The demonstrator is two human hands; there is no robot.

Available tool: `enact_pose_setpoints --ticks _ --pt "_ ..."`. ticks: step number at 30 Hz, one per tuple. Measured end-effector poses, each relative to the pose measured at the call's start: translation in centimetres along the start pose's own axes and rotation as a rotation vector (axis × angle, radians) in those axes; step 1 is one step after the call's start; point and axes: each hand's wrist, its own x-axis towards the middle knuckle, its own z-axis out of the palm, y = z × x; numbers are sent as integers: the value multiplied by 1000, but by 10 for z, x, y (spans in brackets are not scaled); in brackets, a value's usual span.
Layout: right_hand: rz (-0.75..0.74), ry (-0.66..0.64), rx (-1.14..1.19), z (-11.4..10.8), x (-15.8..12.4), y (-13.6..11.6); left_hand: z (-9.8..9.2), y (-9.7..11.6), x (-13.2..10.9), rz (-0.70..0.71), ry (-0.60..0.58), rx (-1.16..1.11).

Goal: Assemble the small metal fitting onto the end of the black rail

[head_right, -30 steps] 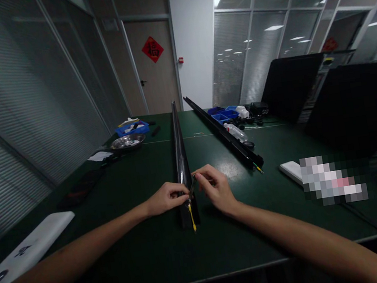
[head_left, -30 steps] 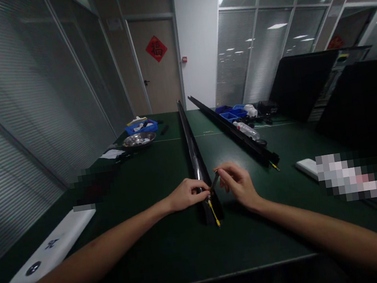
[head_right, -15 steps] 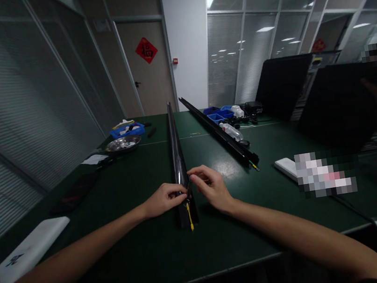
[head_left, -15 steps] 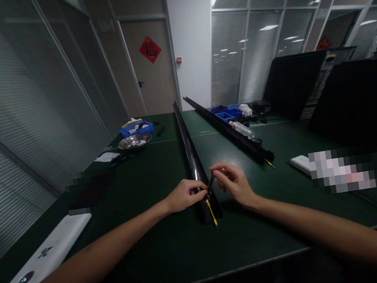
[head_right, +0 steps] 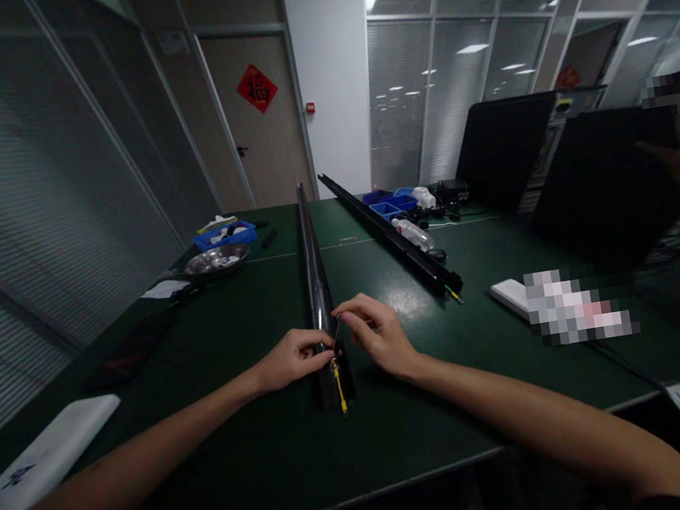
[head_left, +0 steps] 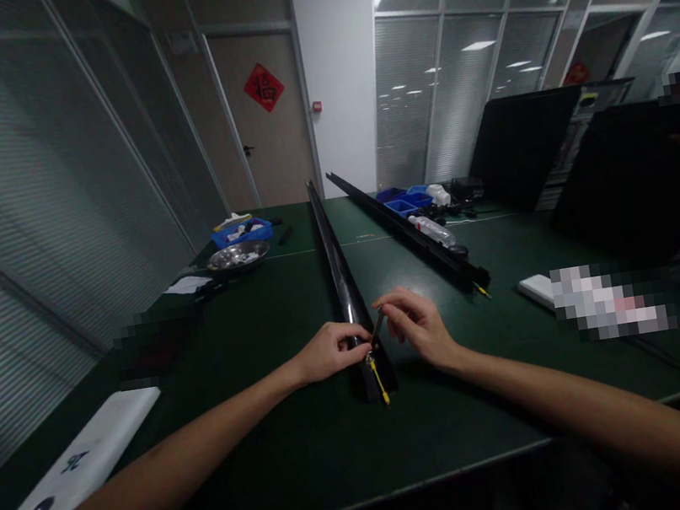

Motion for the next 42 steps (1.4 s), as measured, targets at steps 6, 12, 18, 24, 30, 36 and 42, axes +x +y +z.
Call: enact_pose_setpoints --ticks 6,12,18,24,30,36,42 --pt "59 -16 22 0 -1 -2 0 -1 1 32 8 1" --pt "67 -19 41 0 -2 -2 1 -4 1 26 -1 1" --pt "34 -11 44 0 -1 -1 -1 3 -1 20 21 -32" --pt "-39 -22 33 -1 0 3 0 2 -1 3 36 -76" --pt "-96 -31 44 -1 1 4 1 0 0 -4 40 -105" --pt "-90 -26 53 -1 1 4 0 4 -1 -6 28 -99" --pt "-76 -31 48 -1 0 4 -2 6 -1 26 19 -85"
